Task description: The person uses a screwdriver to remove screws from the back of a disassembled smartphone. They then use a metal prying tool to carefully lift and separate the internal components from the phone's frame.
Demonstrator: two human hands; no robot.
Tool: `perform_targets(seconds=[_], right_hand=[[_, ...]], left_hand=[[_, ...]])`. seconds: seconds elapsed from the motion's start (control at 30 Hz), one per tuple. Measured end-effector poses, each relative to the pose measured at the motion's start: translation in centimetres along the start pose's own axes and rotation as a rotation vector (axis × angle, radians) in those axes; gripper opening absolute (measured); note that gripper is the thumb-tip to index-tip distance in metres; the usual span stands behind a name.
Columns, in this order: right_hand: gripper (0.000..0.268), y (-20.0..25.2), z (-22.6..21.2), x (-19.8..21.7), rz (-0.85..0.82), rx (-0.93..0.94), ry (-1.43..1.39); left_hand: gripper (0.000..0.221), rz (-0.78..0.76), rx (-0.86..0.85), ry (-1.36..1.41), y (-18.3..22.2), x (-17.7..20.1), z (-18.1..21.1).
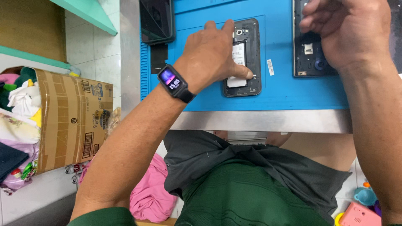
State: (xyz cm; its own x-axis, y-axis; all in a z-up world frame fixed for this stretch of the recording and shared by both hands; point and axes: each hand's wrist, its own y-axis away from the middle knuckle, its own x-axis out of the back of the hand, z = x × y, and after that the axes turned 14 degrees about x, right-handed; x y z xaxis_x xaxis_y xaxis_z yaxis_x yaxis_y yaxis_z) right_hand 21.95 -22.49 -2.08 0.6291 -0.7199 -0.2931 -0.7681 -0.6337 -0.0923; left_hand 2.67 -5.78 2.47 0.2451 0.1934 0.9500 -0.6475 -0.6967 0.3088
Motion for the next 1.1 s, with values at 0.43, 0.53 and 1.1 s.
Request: perform_targets(seconds=[0.43,0.53,1.1], right_hand=[[0.029,-0.4,0.6,0.5,-0.060,-0.065,0.062],[0.024,-0.5,2.0,2.0,-0.125,-0.014,0.095],[0.032,1.1,-0.6,0.2,-0.108,0.177,0.200]], left_hand=[[0.121,0.057,-0.143,0.092,3.8,-1.0,-3.3],[0.118,-0.015,-0.192,0.171,3.7,-0.4,-5.0],[0.088,0.096,-0.256,0.284,3.6,-1.7,-6.2]])
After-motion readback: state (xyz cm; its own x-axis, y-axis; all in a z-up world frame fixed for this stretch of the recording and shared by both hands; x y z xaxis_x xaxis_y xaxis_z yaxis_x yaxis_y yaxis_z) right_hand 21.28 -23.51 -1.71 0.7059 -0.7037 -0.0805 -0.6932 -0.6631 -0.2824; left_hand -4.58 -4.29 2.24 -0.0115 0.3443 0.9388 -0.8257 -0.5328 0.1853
